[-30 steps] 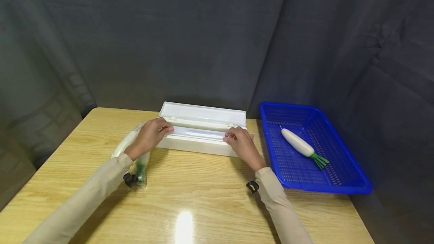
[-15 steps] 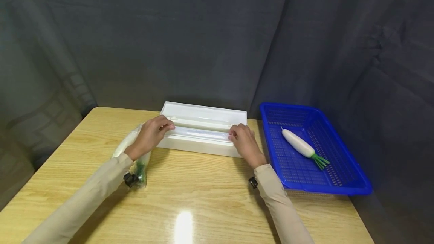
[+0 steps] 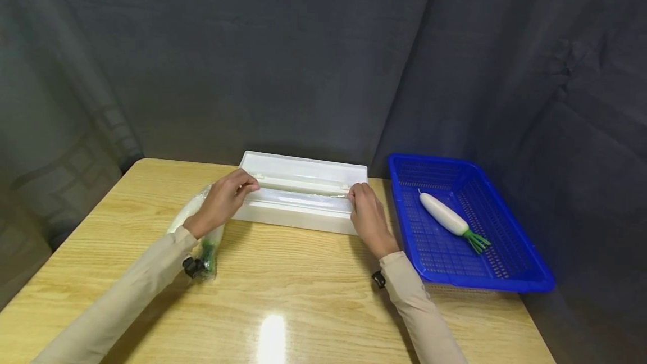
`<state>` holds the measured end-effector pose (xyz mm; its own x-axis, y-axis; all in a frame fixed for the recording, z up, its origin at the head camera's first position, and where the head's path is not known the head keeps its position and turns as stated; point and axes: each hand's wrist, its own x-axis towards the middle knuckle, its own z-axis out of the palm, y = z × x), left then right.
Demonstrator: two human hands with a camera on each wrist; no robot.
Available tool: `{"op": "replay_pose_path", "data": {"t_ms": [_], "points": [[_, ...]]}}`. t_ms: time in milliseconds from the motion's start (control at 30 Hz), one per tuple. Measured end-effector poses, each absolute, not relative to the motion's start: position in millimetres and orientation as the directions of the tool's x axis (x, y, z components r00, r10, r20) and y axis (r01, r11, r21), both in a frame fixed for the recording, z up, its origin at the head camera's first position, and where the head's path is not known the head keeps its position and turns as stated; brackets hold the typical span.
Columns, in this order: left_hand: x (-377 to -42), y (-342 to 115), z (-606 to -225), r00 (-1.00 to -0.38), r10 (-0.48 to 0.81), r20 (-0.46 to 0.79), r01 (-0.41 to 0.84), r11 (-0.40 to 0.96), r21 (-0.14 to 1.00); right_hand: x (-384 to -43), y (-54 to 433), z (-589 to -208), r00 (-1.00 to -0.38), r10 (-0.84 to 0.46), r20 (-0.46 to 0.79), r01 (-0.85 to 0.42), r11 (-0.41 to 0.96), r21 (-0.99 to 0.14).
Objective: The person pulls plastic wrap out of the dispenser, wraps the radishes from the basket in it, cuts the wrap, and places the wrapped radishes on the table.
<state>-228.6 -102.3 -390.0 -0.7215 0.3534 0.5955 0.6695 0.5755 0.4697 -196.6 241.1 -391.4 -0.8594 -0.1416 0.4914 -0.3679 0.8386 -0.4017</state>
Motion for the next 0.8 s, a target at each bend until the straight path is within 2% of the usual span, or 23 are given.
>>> {"op": "replay_pose_path", "data": {"t_ms": [300,800], "points": [[-229,-103,-381,-0.669,0.360,0.651,0.714,0.556,0.426,-189,237,-385,-0.828,-0.064,0.557,-0.379,0.796,-0.473],[-225,-111,-366,-0.633,0.368,0.681,0.745,0.528,0.407,-180,233,-374,-0.771,0.015,0.637,-0.412,0.750,-0.517]]}}
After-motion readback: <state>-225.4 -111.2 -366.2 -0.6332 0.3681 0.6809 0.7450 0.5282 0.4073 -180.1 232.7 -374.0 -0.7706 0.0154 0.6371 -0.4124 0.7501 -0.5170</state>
